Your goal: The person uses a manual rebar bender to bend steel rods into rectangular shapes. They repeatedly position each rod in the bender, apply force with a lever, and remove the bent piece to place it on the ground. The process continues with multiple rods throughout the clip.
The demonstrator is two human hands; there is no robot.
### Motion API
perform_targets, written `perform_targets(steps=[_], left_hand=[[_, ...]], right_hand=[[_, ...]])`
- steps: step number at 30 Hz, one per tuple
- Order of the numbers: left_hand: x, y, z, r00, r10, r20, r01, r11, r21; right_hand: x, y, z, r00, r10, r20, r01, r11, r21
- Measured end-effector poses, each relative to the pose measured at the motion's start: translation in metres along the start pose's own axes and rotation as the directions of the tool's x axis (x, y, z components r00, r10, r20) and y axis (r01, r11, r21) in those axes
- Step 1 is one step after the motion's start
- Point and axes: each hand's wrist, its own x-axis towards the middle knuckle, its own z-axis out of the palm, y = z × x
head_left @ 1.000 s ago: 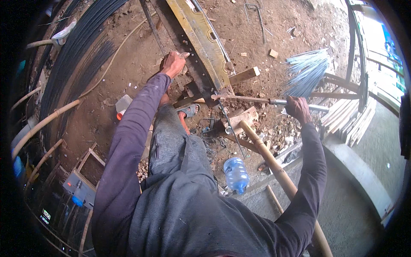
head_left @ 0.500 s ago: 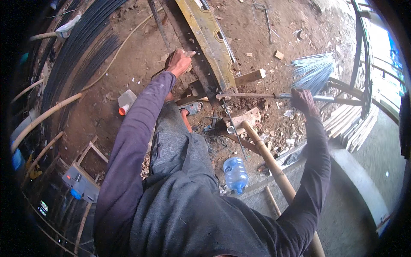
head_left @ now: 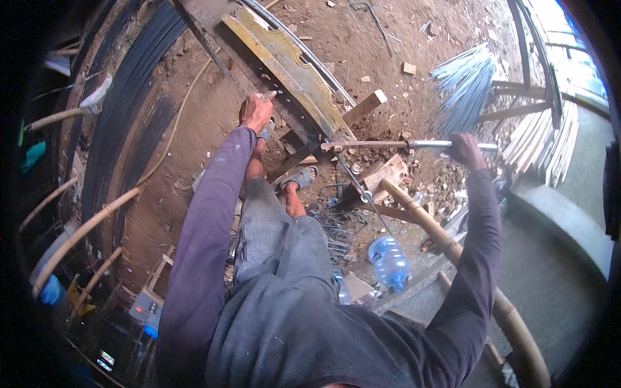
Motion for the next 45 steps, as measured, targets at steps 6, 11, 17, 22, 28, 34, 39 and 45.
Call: perform_targets(steps=[6,11,17,22,28,34,39,45], left_hand=[[0.021,-0.022,0.015,0.998,0.057,-0.023,-0.053,0.988,0.143],[0.025,-0.030,0.014,0.991,0.135,-0.016,-0.135,0.991,0.000],[0.015,-0.018,0.008,0.962,0.261,-0.083,-0.260,0.965,0.027],[0.014,-0.016,0.000,0.990,0.134,0.045,-0.135,0.991,0.021],[0.015,-0.019,0.000,0.975,0.221,0.022,-0.221,0.975,0.031],[0.017,-0.025,0.001,0.960,0.276,0.053,-0.272,0.960,-0.069],[0.020,-0.031,0.005,0.936,0.352,0.005,-0.349,0.931,-0.105],[0.004,-0.039,-0.025,0.815,0.572,-0.096,-0.580,0.803,-0.135]], right_hand=[[-0.031,0.013,0.032,0.973,0.145,-0.180,-0.152,0.988,-0.027],[-0.053,0.002,0.059,0.930,0.231,-0.286,-0.257,0.965,-0.058],[-0.095,-0.030,0.092,0.874,0.443,-0.200,-0.436,0.897,0.079],[-0.144,-0.066,0.131,0.773,0.632,0.055,-0.635,0.770,0.070],[-0.227,-0.216,0.205,0.658,0.753,0.023,-0.739,0.639,0.211],[-0.234,-0.424,0.234,0.279,0.875,0.396,-0.927,0.138,0.349],[-0.224,-0.556,0.190,0.013,0.911,0.411,-0.921,-0.149,0.359],[-0.255,-0.508,0.185,0.316,0.901,0.297,-0.858,0.138,0.495]])
